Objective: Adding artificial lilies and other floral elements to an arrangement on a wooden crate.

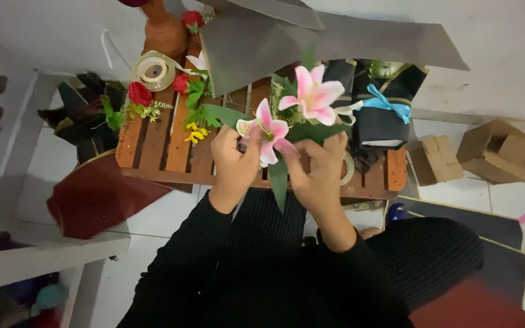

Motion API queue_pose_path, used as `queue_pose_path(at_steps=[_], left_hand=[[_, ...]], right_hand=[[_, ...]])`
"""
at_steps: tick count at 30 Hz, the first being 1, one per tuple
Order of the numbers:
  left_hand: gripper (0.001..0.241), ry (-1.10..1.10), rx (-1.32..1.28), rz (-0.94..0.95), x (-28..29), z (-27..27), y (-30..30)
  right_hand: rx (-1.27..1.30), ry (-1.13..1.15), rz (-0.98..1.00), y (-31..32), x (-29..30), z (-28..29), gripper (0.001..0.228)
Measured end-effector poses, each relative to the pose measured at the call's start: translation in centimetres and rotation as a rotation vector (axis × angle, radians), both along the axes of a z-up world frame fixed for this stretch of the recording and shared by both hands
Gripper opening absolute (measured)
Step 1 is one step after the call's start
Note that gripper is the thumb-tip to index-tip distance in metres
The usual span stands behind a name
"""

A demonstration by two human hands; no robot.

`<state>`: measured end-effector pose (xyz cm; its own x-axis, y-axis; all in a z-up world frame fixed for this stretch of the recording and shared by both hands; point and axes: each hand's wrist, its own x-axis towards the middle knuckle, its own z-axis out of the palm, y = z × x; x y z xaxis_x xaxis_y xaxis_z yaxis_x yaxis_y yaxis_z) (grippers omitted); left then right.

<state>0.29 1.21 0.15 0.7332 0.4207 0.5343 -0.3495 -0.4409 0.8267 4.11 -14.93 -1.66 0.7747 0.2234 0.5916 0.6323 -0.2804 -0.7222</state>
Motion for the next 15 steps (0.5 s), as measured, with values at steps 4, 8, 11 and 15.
queue_pose_path(at_steps=[4, 8, 11, 15], left_hand=[[0.012, 0.005, -0.003, 0.008, 0.2, 0.2, 0.4], [0.018, 0.055, -0.007, 0.014, 0.4, 0.6, 0.8], [0.019, 0.113, -0.094, -0.045, 0.2, -0.1, 1.6], [0.021, 0.128, -0.226, -0.113, 0.3, 0.3, 2.1]], right_hand=[[0.054, -0.047, -0.001, 0.0, -1.4, 4.7, 0.019], [0.134, -0.024, -0.051, -2.4, -0.4, 4.4, 0.018], [0.305, 0.211, -0.038, -2.6, -1.0, 7.6, 0.018], [0.541, 0.387, 0.080, -3.4, 2.4, 4.7, 0.024]])
